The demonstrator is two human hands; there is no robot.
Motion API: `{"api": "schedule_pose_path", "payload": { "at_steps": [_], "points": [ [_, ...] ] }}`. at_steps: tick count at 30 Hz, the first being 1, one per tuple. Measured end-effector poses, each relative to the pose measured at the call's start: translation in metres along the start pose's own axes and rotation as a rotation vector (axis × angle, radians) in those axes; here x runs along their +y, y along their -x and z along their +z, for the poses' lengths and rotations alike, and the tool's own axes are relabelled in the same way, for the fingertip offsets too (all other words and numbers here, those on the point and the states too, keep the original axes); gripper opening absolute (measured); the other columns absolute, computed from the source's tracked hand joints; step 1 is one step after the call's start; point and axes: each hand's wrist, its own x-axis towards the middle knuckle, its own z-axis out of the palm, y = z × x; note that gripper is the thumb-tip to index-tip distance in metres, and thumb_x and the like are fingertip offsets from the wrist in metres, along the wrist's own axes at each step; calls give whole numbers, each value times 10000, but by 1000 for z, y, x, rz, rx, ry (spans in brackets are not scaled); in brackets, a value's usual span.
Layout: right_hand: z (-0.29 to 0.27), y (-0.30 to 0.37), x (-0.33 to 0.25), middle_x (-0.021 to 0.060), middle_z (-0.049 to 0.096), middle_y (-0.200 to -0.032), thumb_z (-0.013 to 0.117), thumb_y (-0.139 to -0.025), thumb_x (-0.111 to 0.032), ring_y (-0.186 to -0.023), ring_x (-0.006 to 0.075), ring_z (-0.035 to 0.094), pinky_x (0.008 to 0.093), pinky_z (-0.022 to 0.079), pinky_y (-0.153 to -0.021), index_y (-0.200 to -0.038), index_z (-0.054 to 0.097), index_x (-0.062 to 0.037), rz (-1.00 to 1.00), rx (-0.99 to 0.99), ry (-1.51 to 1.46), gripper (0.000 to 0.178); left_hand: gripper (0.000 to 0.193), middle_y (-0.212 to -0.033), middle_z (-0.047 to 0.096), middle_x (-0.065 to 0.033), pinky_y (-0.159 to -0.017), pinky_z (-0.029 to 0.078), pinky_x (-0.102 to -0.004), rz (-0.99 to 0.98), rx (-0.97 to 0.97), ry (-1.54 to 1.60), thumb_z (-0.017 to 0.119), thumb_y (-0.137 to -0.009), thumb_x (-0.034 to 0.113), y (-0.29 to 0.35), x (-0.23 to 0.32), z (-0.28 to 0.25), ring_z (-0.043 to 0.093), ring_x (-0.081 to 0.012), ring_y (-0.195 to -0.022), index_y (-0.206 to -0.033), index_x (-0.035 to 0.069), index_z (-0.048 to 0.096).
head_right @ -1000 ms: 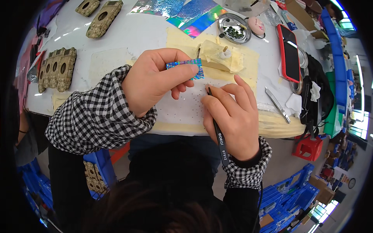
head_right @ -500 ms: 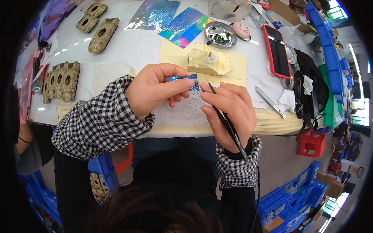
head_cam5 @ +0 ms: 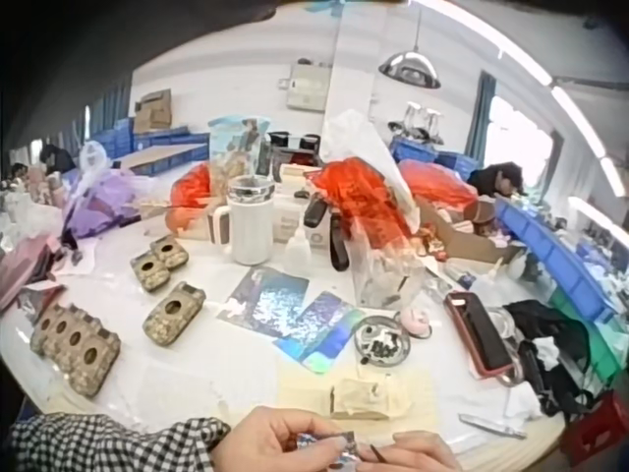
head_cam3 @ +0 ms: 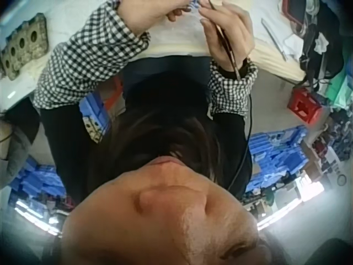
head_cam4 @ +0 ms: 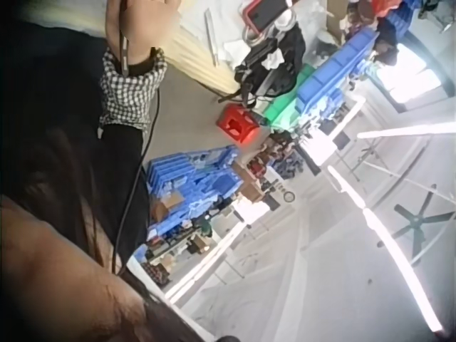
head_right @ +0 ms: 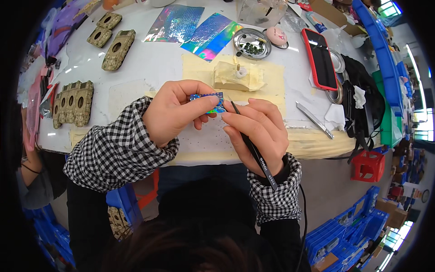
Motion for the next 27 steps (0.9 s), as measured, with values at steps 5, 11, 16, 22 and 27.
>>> {"api": "schedule_pose_path", "payload": {
  "at_steps": [5, 11, 16, 22, 27],
  "points": [
    [-1, 0, -1, 107, 696, -953, 725, -741, -31, -851, 277, 601, 376, 483, -816, -934, 667, -38, 10, 3, 2, 201, 214, -775, 643, -62, -563, 473, -201, -9, -9, -25, 619, -893, 181, 1, 2, 0, 576, -76, -670, -943, -26, 645],
    [2, 0, 0, 104, 697, -949, 725, -740, -29, -853, 269, 603, 378, 481, -824, -926, 672, -41, 17, 5, -3, 194, 197, -768, 640, -56, -562, 470, -196, 33, -7, -67, 618, -894, 164, 2, 0, -1, 567, -64, -657, -936, -27, 640],
    [3, 0, 0, 101, 697, -946, 728, -735, -28, -858, 256, 607, 388, 480, -836, -923, 674, -43, 28, -1, -3, 196, 184, -774, 634, -48, -561, 468, -193, 71, 3, -119, 615, -894, 148, 3, -1, 1, 560, -55, -650, -930, -31, 637],
    [0, 1, -3, 108, 693, -962, 727, -747, -50, -872, 246, 614, 396, 476, -857, -942, 670, -46, 0, -1, 9, 204, 187, -773, 633, -45, -556, 462, -194, -11, -13, 26, 619, -893, 167, 3, 2, 3, 565, -60, -646, -926, -17, 639],
    [-5, 1, -3, 122, 691, -993, 727, -762, -82, -887, 247, 619, 403, 472, -871, -987, 651, -34, 6, -17, -38, 242, 182, -764, 638, -53, -543, 451, -193, -92, -65, 175, 621, -893, 182, 2, 2, 1, 563, -66, -629, -925, 3, 634]
  ]
}}
